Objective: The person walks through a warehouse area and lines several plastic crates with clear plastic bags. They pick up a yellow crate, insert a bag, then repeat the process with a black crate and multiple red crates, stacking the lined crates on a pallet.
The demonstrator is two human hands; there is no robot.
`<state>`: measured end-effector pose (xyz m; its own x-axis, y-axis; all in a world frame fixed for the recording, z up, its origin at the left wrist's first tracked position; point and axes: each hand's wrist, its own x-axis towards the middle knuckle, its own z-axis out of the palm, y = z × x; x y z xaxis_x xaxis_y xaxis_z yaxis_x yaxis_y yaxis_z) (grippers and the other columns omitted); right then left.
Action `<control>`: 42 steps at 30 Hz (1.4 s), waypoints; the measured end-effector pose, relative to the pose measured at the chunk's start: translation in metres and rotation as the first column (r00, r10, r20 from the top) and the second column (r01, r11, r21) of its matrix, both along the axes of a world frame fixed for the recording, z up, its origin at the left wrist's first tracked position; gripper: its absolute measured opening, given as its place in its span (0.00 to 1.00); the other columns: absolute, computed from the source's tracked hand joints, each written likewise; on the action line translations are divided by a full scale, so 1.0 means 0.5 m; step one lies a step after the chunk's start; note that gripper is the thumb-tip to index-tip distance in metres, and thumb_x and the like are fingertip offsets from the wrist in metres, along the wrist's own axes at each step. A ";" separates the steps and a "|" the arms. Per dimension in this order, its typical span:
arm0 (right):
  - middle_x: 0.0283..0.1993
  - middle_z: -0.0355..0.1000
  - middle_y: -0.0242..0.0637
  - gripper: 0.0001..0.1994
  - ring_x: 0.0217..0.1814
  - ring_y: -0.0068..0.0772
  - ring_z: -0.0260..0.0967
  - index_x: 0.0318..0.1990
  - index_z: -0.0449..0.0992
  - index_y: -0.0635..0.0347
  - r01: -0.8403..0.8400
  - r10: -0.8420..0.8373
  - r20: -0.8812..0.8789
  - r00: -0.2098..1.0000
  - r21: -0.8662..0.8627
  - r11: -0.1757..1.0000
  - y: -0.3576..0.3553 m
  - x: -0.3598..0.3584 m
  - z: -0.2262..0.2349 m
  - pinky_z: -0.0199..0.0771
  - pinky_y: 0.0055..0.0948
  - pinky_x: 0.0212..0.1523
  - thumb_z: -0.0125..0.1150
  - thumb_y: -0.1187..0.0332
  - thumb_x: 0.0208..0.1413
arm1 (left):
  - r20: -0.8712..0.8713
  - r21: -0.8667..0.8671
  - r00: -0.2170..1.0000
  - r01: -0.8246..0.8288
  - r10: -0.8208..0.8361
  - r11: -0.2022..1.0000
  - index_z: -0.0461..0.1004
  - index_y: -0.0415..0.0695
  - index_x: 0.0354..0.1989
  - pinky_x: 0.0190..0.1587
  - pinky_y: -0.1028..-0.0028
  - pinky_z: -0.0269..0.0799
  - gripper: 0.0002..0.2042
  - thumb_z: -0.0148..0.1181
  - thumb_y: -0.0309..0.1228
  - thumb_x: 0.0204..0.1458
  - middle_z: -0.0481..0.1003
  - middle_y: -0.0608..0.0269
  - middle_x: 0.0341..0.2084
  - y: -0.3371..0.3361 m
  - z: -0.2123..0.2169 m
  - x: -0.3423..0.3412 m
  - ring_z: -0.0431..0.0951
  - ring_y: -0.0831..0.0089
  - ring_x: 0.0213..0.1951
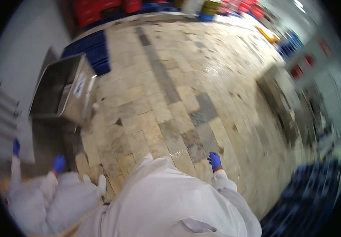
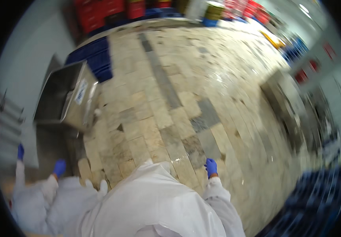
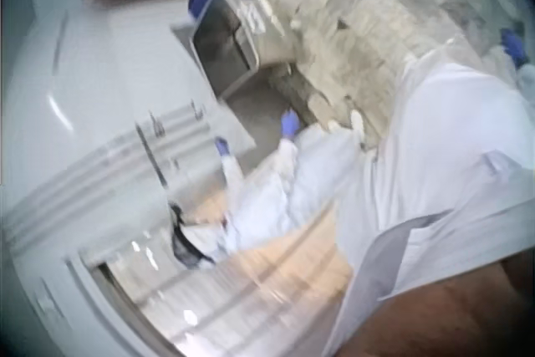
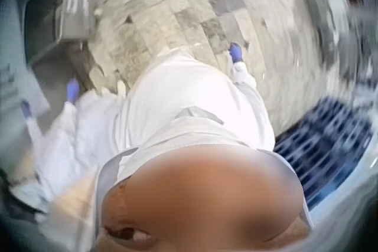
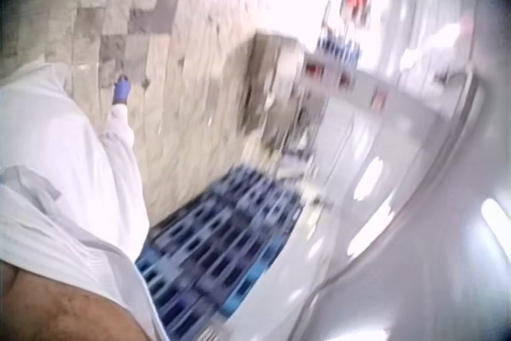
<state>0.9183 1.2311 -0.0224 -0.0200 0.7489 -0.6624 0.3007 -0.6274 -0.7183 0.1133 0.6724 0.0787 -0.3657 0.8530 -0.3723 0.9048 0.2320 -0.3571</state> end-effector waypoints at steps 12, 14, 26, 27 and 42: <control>0.31 0.71 0.36 0.12 0.28 0.36 0.70 0.44 0.72 0.53 -0.397 0.425 0.175 0.888 -0.173 0.901 0.460 -0.340 -0.025 0.68 0.34 0.25 0.52 0.61 0.54 | 0.476 -0.105 0.605 -0.682 0.638 0.724 0.72 0.42 0.47 0.52 0.61 0.65 0.20 0.46 0.42 0.52 0.73 0.51 0.44 0.504 -0.287 0.379 0.71 0.54 0.48; 0.32 0.71 0.38 0.13 0.29 0.37 0.71 0.44 0.72 0.54 -0.309 0.327 0.161 0.931 -0.131 0.942 0.539 -0.407 -0.010 0.69 0.36 0.27 0.52 0.61 0.54 | 0.548 -0.100 0.534 -0.722 0.643 0.685 0.71 0.43 0.48 0.53 0.60 0.64 0.21 0.46 0.44 0.53 0.73 0.51 0.45 0.664 -0.258 0.321 0.71 0.53 0.49; 0.33 0.74 0.45 0.13 0.34 0.49 0.72 0.36 0.75 0.53 -0.997 0.618 0.785 -0.026 0.028 -0.077 0.979 -0.640 -0.271 0.69 0.49 0.32 0.51 0.56 0.52 | 0.651 -0.056 0.358 -0.857 0.669 0.513 0.70 0.45 0.49 0.55 0.56 0.61 0.27 0.37 0.54 0.54 0.69 0.48 0.50 1.279 -0.136 -0.140 0.68 0.50 0.52; 0.32 0.74 0.45 0.12 0.33 0.49 0.72 0.34 0.75 0.53 -0.996 0.638 0.767 -0.060 -0.004 -0.089 1.031 -0.660 -0.281 0.69 0.49 0.31 0.51 0.57 0.52 | 0.659 -0.054 0.338 -0.870 0.672 0.490 0.70 0.44 0.49 0.55 0.56 0.61 0.27 0.37 0.53 0.54 0.69 0.48 0.50 1.270 -0.183 -0.157 0.68 0.50 0.53; 0.27 0.69 0.32 0.09 0.24 0.31 0.68 0.38 0.72 0.50 -0.802 0.806 0.098 0.584 -0.086 0.592 1.740 -1.458 -0.134 0.61 0.32 0.20 0.51 0.60 0.54 | 0.641 -0.192 0.060 -0.953 0.765 0.236 0.72 0.39 0.48 0.55 0.60 0.62 0.27 0.35 0.49 0.57 0.71 0.46 0.47 1.507 -0.229 -0.321 0.69 0.53 0.52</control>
